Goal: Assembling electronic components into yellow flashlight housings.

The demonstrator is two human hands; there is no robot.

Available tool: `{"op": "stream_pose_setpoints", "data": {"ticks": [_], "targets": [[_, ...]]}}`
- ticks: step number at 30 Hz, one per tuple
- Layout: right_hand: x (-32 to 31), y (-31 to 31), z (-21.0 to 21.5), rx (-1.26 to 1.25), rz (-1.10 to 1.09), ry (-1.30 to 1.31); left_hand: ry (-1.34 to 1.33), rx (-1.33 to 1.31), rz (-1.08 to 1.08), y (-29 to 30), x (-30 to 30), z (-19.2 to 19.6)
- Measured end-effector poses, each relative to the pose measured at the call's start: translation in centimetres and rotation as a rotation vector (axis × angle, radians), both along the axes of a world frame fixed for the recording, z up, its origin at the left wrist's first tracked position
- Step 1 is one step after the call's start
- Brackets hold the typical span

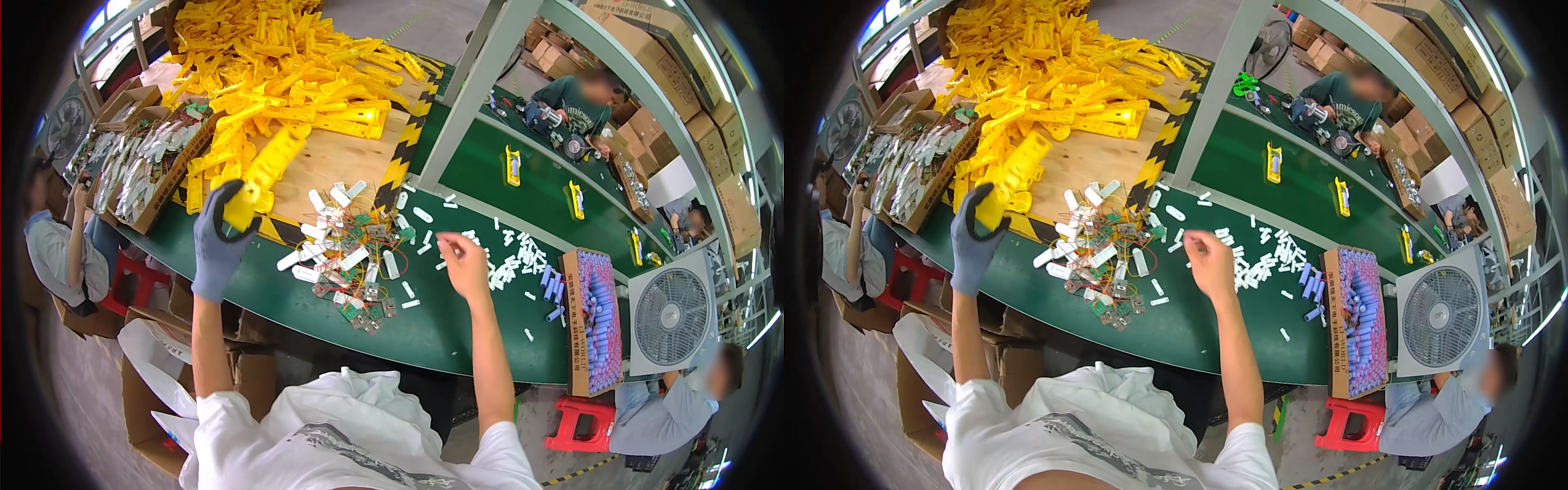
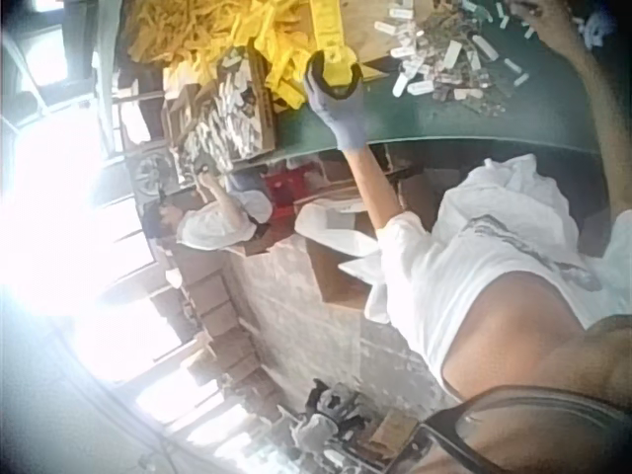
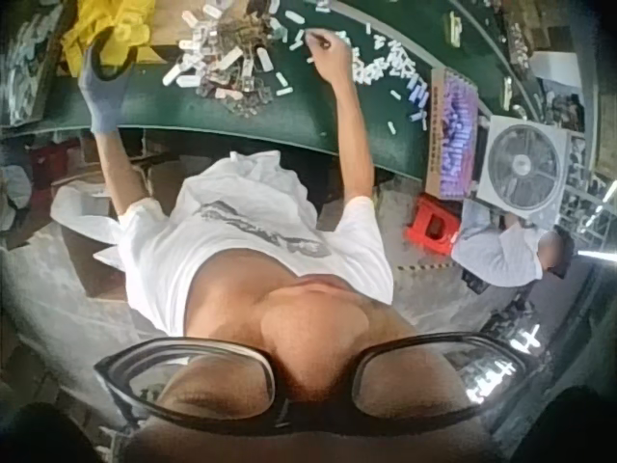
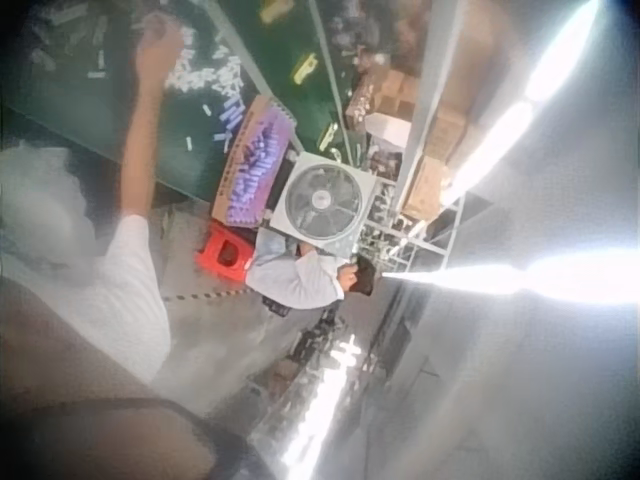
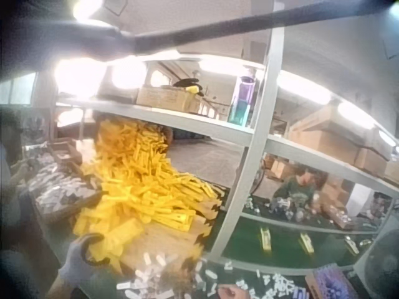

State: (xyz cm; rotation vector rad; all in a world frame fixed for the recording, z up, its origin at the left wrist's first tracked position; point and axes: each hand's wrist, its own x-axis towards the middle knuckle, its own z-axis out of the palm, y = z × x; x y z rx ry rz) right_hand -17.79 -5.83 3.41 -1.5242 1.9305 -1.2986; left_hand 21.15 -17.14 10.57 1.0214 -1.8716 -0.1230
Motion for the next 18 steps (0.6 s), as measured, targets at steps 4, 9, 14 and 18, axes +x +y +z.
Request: {"op": "stream_pose_setpoints", "data": {"ticks": [4,9,14,18], "targets": [[1.6,-6.4,-1.2,0.157,0.03,0.356,0.244,0.206,-0.232,4.4,0.8,-0.7],[2.4,-6.3,-1.1,0.109,0.043,0.283,0.832,0.466,-0.418,8.0,0.3,-5.7],[2.2,-3.1,0.3,-0.307,-0.083,0.136,1.798,0.969,-0.729,12.9,-5.2,-8.3],[0.9,0.6,1.9,-0.718,-0.423,-0.216,1.848,1.447,-0.878,15.5,-10.1,-8.6]]}}
